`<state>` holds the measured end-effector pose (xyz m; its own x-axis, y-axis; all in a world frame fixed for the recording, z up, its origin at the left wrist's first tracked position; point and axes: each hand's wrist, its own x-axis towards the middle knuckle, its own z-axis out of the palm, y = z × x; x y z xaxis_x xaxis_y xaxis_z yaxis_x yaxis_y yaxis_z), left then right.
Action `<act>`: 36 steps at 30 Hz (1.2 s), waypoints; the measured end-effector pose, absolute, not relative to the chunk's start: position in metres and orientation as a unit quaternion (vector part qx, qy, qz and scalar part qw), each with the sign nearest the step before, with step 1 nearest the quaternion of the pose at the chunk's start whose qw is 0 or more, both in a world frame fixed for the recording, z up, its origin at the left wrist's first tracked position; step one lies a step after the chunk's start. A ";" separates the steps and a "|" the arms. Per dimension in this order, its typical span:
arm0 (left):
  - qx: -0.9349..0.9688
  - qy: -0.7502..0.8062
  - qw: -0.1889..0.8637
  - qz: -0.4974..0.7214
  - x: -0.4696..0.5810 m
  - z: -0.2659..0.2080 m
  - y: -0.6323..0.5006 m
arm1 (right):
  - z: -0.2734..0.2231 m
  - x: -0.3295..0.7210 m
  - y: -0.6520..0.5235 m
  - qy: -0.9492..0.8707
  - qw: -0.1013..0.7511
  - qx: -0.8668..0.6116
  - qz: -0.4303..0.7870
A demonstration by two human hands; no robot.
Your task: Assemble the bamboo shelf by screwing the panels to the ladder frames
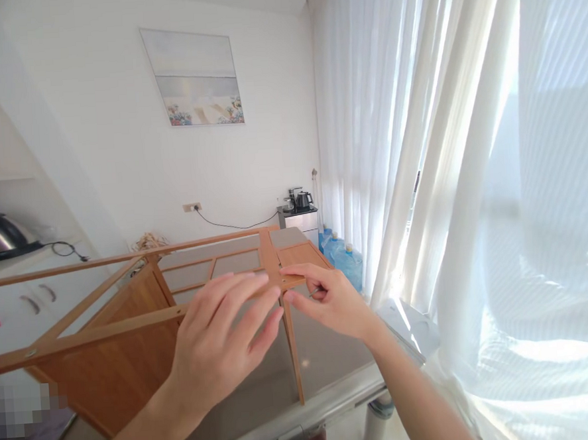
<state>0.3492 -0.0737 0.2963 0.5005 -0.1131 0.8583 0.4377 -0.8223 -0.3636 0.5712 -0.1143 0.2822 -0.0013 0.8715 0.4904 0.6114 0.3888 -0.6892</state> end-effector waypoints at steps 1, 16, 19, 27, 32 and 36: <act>-0.821 -0.063 0.243 -0.512 0.349 0.290 -0.077 | 0.282 0.572 -0.114 -0.694 0.464 -0.532 0.140; -0.694 -0.090 -0.529 -0.480 0.394 0.242 -0.031 | 0.283 0.578 -0.112 -0.700 0.462 -0.525 0.142; -0.696 -0.095 -0.525 -0.480 0.397 0.240 -0.024 | 0.282 0.581 -0.115 -0.706 0.464 -0.515 0.148; -0.712 -0.109 -0.480 -0.500 0.389 0.234 -0.020 | 0.270 0.612 -0.133 -0.635 0.510 -0.568 0.121; -0.704 -0.083 -0.496 -0.502 0.383 0.230 -0.017 | 0.248 0.631 -0.146 -0.602 0.512 -0.598 0.135; -0.668 -0.035 -0.534 -0.517 0.376 0.226 -0.016 | 0.228 0.648 -0.150 -0.560 0.485 -0.657 0.140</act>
